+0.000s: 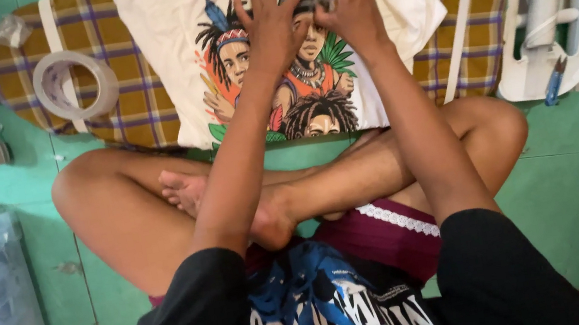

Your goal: Applying small strips of adhesive tape to a graphic design on a white t-shirt to prepare it for printing or heat pressing.

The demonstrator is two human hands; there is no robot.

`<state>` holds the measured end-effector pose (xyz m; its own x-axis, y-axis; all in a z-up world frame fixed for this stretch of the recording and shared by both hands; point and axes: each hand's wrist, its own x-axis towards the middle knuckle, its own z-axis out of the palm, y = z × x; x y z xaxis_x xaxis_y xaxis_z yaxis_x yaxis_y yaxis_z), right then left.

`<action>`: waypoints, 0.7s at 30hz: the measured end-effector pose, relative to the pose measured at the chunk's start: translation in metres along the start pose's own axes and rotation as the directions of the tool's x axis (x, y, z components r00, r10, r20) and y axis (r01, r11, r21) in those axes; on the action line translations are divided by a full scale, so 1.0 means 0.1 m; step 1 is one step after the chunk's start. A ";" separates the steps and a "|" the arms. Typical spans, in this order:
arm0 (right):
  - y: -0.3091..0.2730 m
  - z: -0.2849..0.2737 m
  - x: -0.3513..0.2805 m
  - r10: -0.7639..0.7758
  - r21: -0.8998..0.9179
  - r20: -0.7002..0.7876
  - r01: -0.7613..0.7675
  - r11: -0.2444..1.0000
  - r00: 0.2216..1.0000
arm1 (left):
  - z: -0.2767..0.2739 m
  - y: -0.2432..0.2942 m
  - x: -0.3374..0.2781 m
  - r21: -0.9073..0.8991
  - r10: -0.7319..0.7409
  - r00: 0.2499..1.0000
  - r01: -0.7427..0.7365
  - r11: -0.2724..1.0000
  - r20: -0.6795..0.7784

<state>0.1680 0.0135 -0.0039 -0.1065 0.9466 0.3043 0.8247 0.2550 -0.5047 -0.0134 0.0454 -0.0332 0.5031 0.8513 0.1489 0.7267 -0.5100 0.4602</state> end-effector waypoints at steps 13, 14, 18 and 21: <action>-0.29 -0.62 -0.10 0.098 0.354 0.107 -0.130 0.926 0.989 | -0.21 0.08 0.03 0.078 -0.051 0.957 0.030 0.997 0.284; -0.26 -0.63 -0.10 0.156 0.406 0.055 -0.165 0.899 0.986 | -0.21 0.06 0.02 0.090 -0.049 0.957 0.024 0.996 0.287; -0.27 -0.99 -0.03 0.237 0.577 -0.041 -0.171 0.798 0.971 | -0.08 -0.02 -0.01 0.195 -0.007 0.972 -0.040 0.980 0.235; -0.34 -1.01 0.06 0.346 0.401 0.139 -0.372 0.837 0.928 | -0.28 0.07 0.01 0.106 -0.056 0.945 0.023 0.994 0.321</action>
<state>0.1955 -0.0093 0.0962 0.1092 0.9940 -0.0044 0.5072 -0.0595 -0.8598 -0.0209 0.0457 -0.0056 0.5853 0.7936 -0.1661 0.7835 -0.5008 0.3679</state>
